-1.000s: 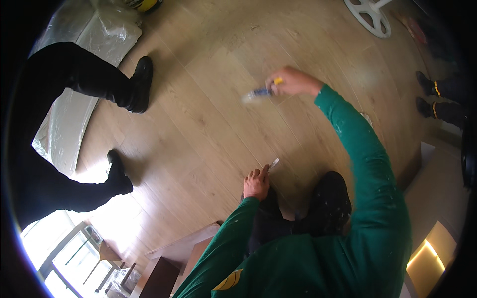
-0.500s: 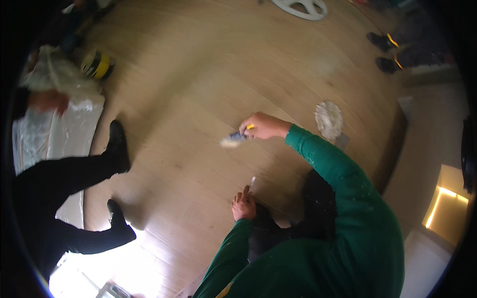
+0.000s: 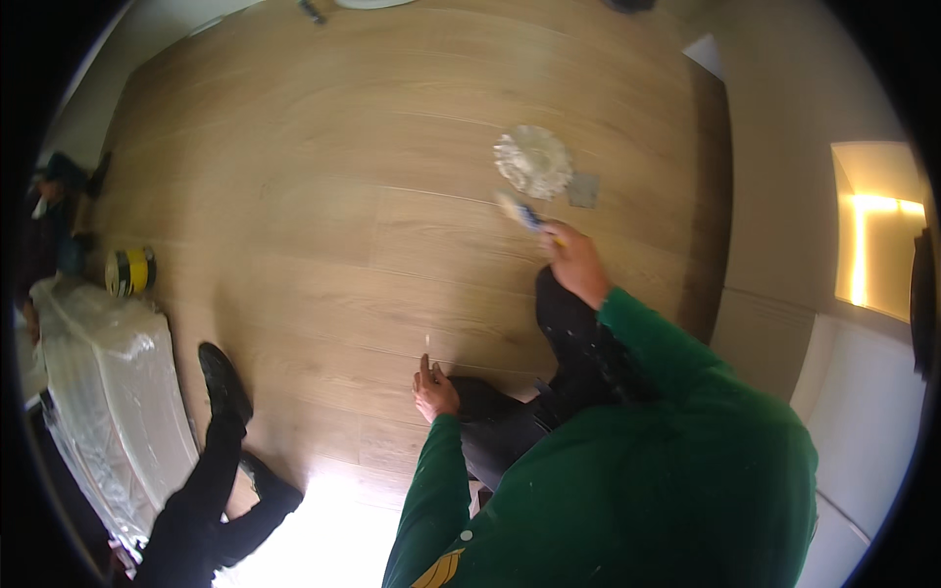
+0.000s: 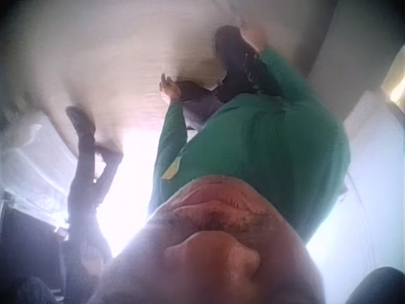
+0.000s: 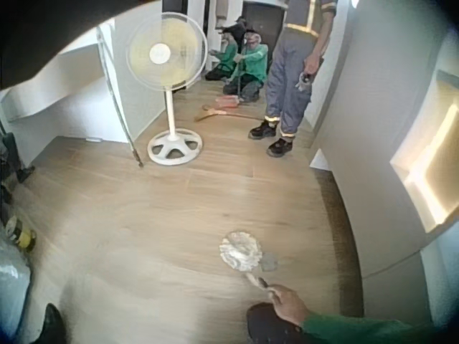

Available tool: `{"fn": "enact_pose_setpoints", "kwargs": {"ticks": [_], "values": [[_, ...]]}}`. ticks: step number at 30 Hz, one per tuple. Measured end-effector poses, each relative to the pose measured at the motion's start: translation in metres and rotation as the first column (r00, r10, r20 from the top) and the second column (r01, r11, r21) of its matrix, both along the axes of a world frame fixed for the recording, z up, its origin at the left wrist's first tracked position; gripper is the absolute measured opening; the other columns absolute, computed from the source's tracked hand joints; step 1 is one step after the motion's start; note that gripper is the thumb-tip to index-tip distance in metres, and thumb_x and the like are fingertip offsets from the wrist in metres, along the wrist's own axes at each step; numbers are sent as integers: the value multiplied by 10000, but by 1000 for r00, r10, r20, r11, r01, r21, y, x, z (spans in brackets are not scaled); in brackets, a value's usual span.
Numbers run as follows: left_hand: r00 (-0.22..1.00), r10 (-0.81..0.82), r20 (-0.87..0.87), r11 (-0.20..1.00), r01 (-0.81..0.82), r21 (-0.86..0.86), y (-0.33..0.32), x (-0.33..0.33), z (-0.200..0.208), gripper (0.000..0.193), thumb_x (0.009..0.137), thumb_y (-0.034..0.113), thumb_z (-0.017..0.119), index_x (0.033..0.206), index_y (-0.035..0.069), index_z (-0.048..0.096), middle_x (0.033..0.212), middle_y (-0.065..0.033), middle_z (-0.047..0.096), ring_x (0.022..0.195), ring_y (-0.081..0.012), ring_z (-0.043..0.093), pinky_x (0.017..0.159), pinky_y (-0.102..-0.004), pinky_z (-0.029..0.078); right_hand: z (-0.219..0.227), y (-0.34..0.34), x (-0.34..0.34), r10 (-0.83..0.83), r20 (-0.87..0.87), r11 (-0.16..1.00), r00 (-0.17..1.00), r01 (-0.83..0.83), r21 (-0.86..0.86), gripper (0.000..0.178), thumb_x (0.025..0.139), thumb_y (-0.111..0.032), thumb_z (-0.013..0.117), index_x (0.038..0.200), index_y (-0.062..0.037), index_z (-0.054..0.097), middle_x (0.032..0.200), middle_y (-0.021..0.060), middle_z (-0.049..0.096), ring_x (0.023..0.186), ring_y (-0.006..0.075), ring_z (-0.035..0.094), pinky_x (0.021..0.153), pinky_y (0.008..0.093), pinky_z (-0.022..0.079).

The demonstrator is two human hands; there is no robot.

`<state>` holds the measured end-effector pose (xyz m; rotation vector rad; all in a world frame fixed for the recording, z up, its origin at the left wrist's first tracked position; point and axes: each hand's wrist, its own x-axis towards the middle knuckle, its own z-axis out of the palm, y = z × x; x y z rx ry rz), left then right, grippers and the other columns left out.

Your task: The person applies a white putty substance into gaps in a wooden floor using a metal putty knife and smooths the area with a brush.

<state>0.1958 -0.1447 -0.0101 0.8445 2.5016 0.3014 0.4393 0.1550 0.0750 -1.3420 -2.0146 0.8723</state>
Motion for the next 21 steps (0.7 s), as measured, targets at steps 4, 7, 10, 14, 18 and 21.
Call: {"fn": "enact_pose_setpoints", "kwargs": {"ticks": [4,7,10,14,18,21], "values": [[999,-31,24,999,32,-43,7,16,2,397,1031,360,529,1388,199,594,1058,-154,651,1003,-384,637,844,-531,510,-8,-50,219,-386,344,920,856,383,79,259,1014,-184,560,1157,4,666,1016,241,706,934,415,691,853,461,545],[993,-96,-71,995,94,-34,14,35,11,404,1035,351,528,1392,173,589,1051,-166,652,1003,-387,636,845,-529,508,-48,-60,322,-547,510,747,664,662,-61,265,997,-174,563,1118,35,672,1009,252,705,939,443,683,871,480,546],[988,-71,-135,995,81,63,22,37,4,403,1037,349,529,1386,158,597,1039,-170,654,996,-381,639,844,-529,505,-104,-25,319,-510,592,659,625,725,-198,257,980,-172,588,1116,31,669,989,230,701,901,423,682,822,458,546],[976,78,-205,988,-49,144,18,32,14,392,1031,336,529,1383,180,603,1046,-162,658,998,-368,649,833,-517,517,-125,43,158,-299,336,808,893,424,-409,256,959,-183,637,1136,-1,659,959,182,693,836,364,686,718,404,546],[882,-97,-461,992,122,24,5,7,66,382,1016,318,520,1367,187,596,1083,-145,657,1012,-366,662,800,-523,548,-92,45,-3,-203,-436,731,876,-160,-663,275,937,-195,686,1156,-32,649,929,133,686,771,305,690,614,351,545],[910,-240,-339,968,250,-14,-47,64,58,376,1004,305,512,1354,192,592,1110,-132,657,1022,-365,671,776,-527,571,-84,-1,-13,-289,-535,563,794,-311,-766,301,921,-203,723,1171,-56,642,907,97,681,723,261,694,536,312,545]]}}
